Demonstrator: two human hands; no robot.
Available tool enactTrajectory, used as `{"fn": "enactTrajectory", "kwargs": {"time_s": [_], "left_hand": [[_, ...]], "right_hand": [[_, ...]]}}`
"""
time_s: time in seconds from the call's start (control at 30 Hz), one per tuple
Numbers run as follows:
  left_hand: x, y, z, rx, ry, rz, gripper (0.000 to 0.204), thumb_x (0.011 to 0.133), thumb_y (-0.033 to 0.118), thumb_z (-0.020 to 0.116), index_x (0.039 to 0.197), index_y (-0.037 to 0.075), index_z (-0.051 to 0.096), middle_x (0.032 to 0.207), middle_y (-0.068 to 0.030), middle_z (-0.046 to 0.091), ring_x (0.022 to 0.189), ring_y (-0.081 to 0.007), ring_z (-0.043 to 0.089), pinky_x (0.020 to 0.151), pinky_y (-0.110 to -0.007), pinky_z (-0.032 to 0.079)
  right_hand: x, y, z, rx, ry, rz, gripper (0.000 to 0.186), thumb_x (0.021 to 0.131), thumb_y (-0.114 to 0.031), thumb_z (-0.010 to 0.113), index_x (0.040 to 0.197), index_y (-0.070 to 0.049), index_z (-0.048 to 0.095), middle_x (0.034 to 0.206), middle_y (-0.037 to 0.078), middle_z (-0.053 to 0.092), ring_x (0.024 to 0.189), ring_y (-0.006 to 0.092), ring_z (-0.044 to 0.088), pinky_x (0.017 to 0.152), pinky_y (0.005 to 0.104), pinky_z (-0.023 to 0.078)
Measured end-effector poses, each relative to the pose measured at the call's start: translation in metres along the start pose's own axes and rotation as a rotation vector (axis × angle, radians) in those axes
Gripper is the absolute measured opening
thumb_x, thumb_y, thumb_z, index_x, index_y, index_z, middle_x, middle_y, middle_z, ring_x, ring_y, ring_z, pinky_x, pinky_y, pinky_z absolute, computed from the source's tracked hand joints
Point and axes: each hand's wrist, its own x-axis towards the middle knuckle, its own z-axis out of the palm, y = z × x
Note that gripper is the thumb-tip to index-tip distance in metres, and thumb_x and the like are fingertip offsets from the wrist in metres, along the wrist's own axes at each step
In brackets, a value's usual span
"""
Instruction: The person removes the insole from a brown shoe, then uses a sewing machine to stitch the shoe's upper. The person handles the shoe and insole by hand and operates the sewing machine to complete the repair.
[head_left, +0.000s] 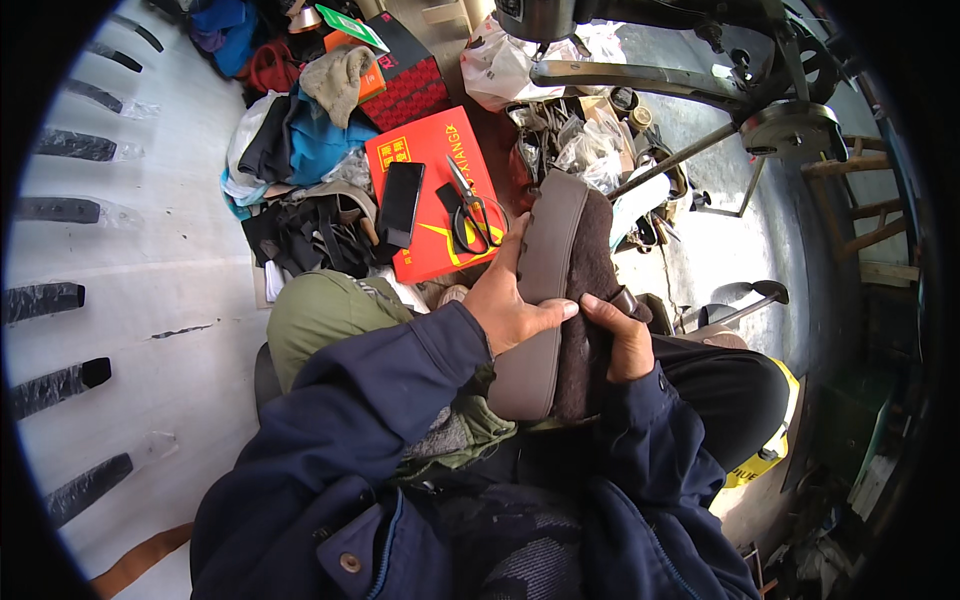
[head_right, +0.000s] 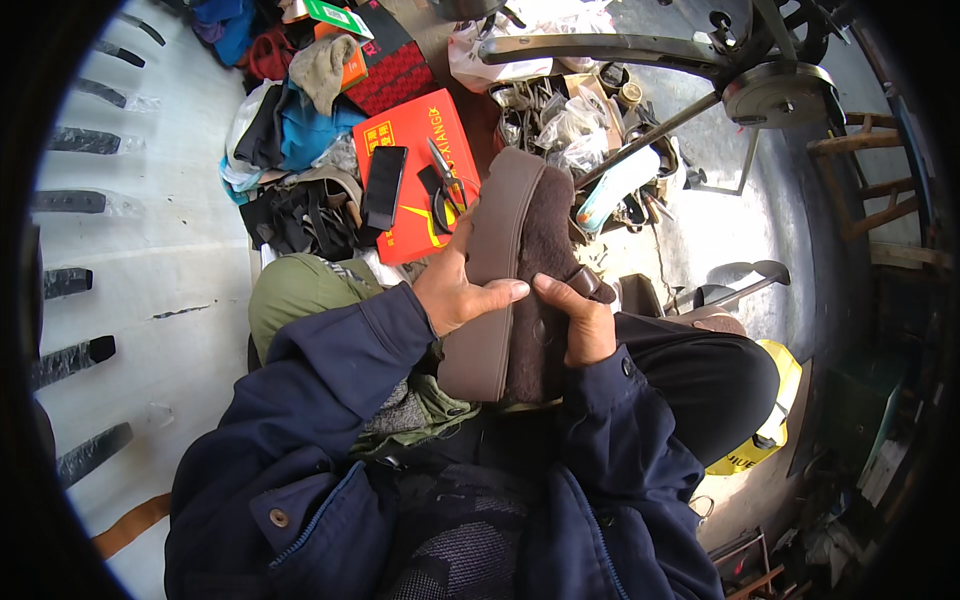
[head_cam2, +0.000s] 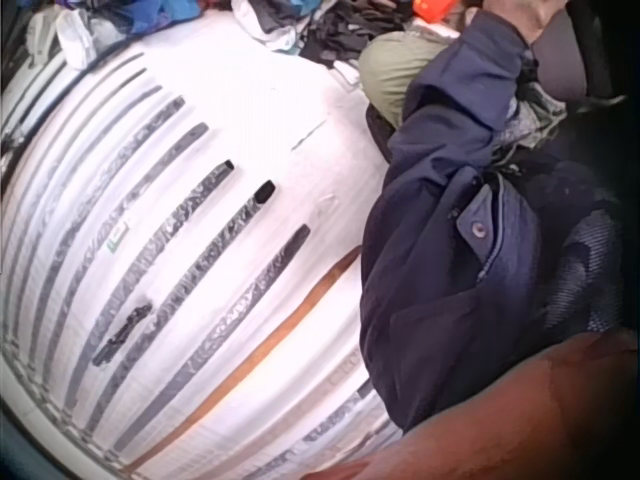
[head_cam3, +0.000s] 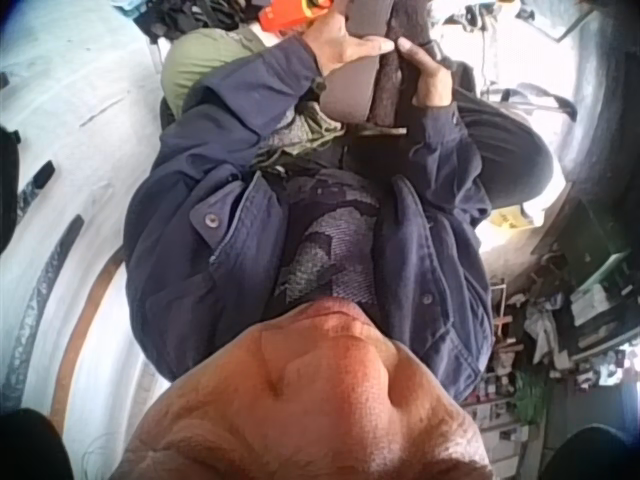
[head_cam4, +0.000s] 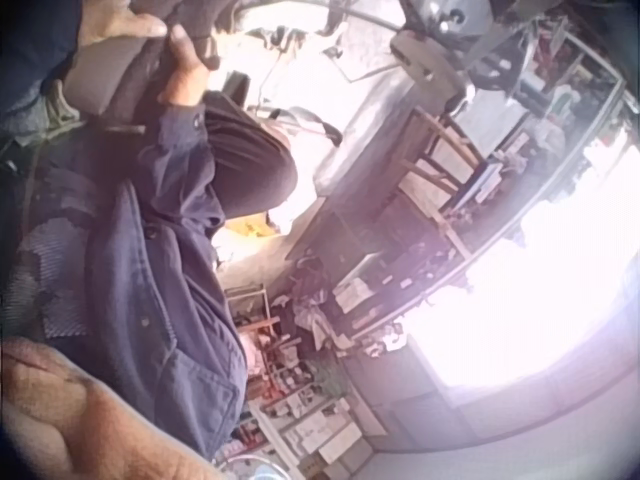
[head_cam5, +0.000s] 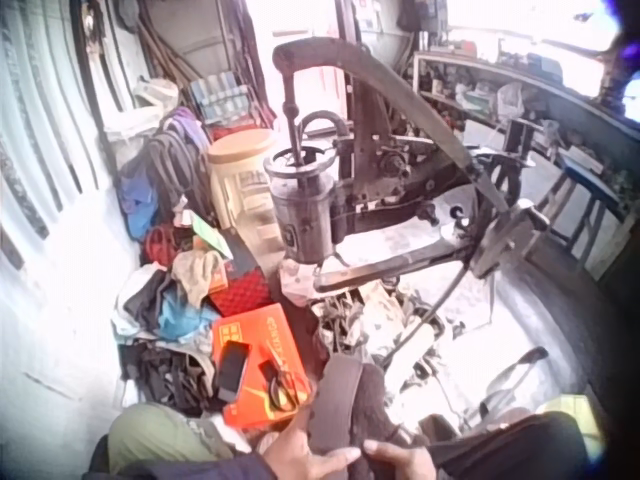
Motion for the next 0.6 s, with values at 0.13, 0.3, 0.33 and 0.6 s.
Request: {"fn": "enactTrajectory", "kwargs": {"time_s": [0.13,0.3,0.33,0.6], "left_hand": [[-0.001,0.002,0.002,0.0,0.003,-0.08,0.114,0.078,0.008,0.084,0.159,-0.007,0.005,0.147,-0.0192,0.046,0.133,-0.0249,0.05,0.113,-0.035,0.042],[-0.002,-0.003,0.003,0.134,-0.001,-0.095,0.11,0.082,0.006,0.08,0.162,0.002,0.005,0.147,-0.0136,0.046,0.133,-0.0213,0.051,0.112,-0.038,0.043],[-0.001,-0.004,0.002,0.148,-0.005,-0.099,0.11,0.082,0.006,0.08,0.162,0.002,0.004,0.147,-0.0135,0.046,0.133,-0.0213,0.051,0.113,-0.038,0.042],[0.007,-0.004,0.004,0.236,-0.003,-0.102,0.113,0.079,0.012,0.083,0.162,0.0,0.006,0.152,-0.0179,0.039,0.138,-0.0253,0.046,0.115,-0.039,0.039]], "right_hand": [[0.002,0.005,-0.007,0.039,-0.018,0.071,0.038,0.089,-0.007,0.071,0.125,0.004,0.066,0.112,0.014,0.074,0.098,0.0243,0.072,0.093,0.0369,0.057],[0.005,0.015,-0.015,0.165,-0.088,0.154,0.04,0.091,-0.014,0.068,0.127,0.004,0.065,0.114,0.015,0.074,0.101,0.0263,0.072,0.096,0.0382,0.056],[0.006,0.017,-0.016,0.19,-0.114,0.144,0.041,0.092,-0.015,0.067,0.128,0.004,0.064,0.115,0.016,0.074,0.101,0.0266,0.072,0.096,0.0385,0.056],[0.017,0.018,-0.025,0.248,-0.137,0.176,0.042,0.091,-0.016,0.065,0.128,0.005,0.064,0.114,0.017,0.074,0.101,0.027,0.072,0.093,0.0374,0.057]]}}
